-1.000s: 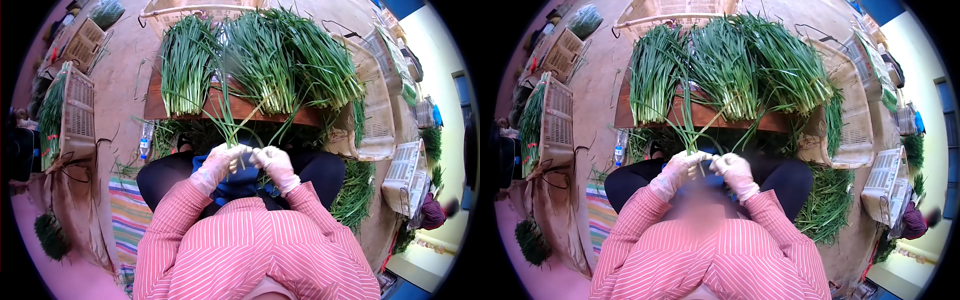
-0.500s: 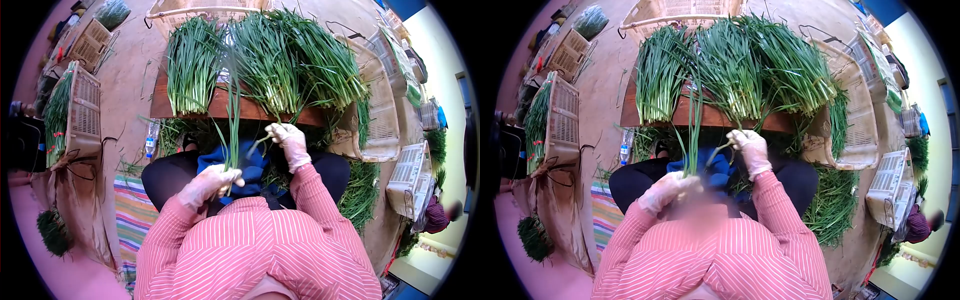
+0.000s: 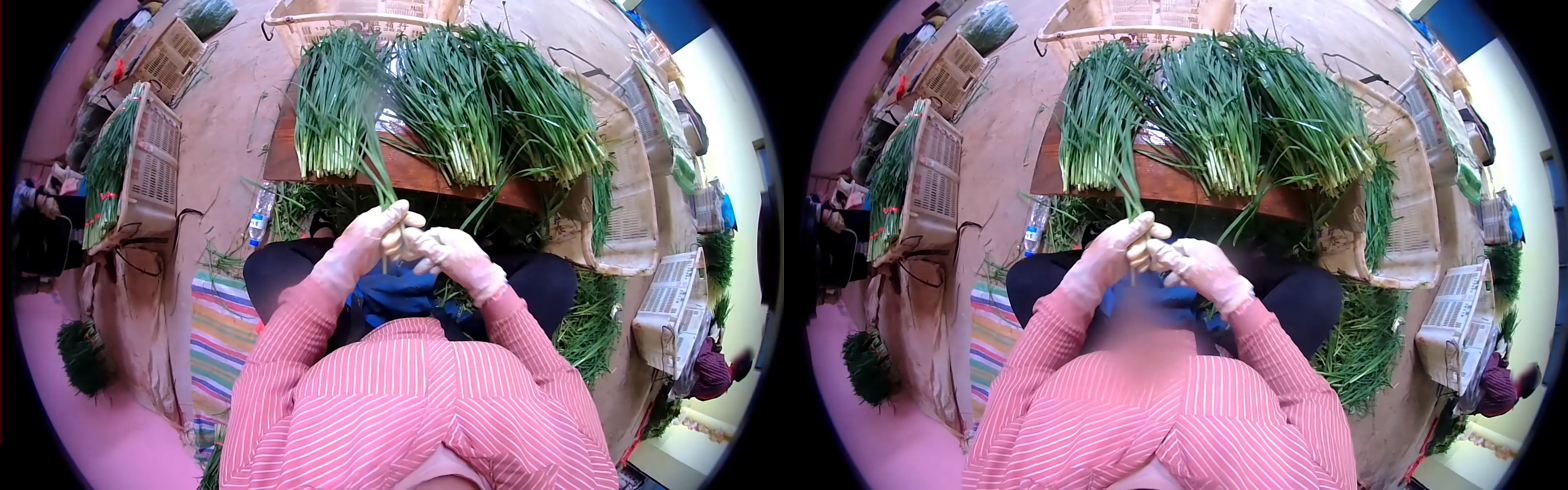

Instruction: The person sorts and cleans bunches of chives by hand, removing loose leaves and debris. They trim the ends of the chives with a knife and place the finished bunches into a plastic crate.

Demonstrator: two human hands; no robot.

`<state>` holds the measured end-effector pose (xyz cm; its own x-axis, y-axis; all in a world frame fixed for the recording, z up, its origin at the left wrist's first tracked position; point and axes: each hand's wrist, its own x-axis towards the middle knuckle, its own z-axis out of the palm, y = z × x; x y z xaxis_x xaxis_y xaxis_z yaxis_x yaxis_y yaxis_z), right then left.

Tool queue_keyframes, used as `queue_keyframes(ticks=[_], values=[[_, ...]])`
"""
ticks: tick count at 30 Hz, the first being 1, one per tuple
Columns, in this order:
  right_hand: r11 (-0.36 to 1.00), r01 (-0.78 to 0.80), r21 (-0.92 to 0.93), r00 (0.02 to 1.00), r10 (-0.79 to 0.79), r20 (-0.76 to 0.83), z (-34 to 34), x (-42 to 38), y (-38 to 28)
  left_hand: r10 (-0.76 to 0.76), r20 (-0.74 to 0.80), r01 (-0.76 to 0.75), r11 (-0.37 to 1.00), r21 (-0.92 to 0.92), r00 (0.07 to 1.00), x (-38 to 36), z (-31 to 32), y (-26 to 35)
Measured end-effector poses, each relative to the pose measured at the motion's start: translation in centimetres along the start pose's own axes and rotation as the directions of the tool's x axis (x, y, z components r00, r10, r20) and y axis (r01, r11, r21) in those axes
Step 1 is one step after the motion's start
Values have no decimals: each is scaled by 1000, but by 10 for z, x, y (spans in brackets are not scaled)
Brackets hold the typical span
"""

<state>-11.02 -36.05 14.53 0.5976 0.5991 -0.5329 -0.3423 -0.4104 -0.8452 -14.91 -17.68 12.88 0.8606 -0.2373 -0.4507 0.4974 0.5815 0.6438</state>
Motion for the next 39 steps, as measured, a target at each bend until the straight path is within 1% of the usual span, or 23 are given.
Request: queue_keyframes(ticks=[2,3,4,6,7,10,11,12,14,18,20,22,24,25,26,28,29,30,32,36,37,38,39], values=[[996,-88,-2,996,88,-29,8,5,-13,-31,93,38,996,-80,995,25,-16,-19],[983,-29,184,999,32,-14,10,11,-5,-98,86,110,983,-149,991,35,-22,-24],[982,-32,185,999,35,-13,10,12,-1,-101,86,113,982,-151,991,42,-29,-30],[992,-119,47,980,124,-157,11,11,-2,-78,56,82,994,-72,995,45,-39,-31],[997,-70,27,991,72,-114,7,15,15,-102,0,102,994,34,995,47,-43,-32],[995,-86,49,994,89,-66,9,8,15,-80,-100,83,996,25,992,49,-36,-30],[992,-71,105,997,75,-32,10,11,22,1,-91,-2,1000,-8,996,49,-32,-34],[992,-72,106,997,76,-33,11,13,26,0,-91,0,1000,-8,996,49,-30,-34],[960,-126,251,990,106,91,13,19,27,-115,-115,104,990,-98,987,49,-25,-32],[988,-88,128,996,92,-22,23,30,34,-108,-106,88,981,-176,989,49,-24,-37],[984,-40,174,997,50,-51,28,32,39,-109,-86,93,979,-181,990,49,-24,-35],[992,-38,121,995,49,-91,31,32,38,-97,-102,79,982,-169,990,50,-25,-37],[993,-27,-115,982,5,-187,35,30,34,-65,-85,49,984,-173,994,52,-27,-41],[923,121,-366,940,-225,-258,37,32,43,-46,-112,26,985,-173,993,54,-27,-44],[922,122,-367,938,-228,-261,40,36,50,-27,-139,3,985,-174,990,55,-27,-45],[677,126,-725,839,-462,-286,44,40,62,-28,-131,8,988,-151,991,58,-28,-47],[623,97,-776,858,-448,-252,46,36,62,-33,-184,6,989,-145,982,58,-28,-47],[722,176,-670,891,-406,-204,47,28,62,-36,-236,3,991,-137,971,59,-28,-46],[764,128,-632,948,-282,-149,42,11,54,-15,-286,-23,991,-131,958,58,-28,-43],[739,147,-658,880,-401,-254,36,18,52,-21,-165,-4,989,-145,986,51,-19,-46],[838,191,-512,920,-335,-205,36,23,52,-40,-122,26,993,-118,992,53,-20,-50],[836,194,-513,917,-340,-208,34,22,47,-58,-81,50,995,-92,995,54,-19,-50],[929,96,-357,974,-162,-158,33,19,39,-89,-96,79,991,-104,991,52,-21,-48]])
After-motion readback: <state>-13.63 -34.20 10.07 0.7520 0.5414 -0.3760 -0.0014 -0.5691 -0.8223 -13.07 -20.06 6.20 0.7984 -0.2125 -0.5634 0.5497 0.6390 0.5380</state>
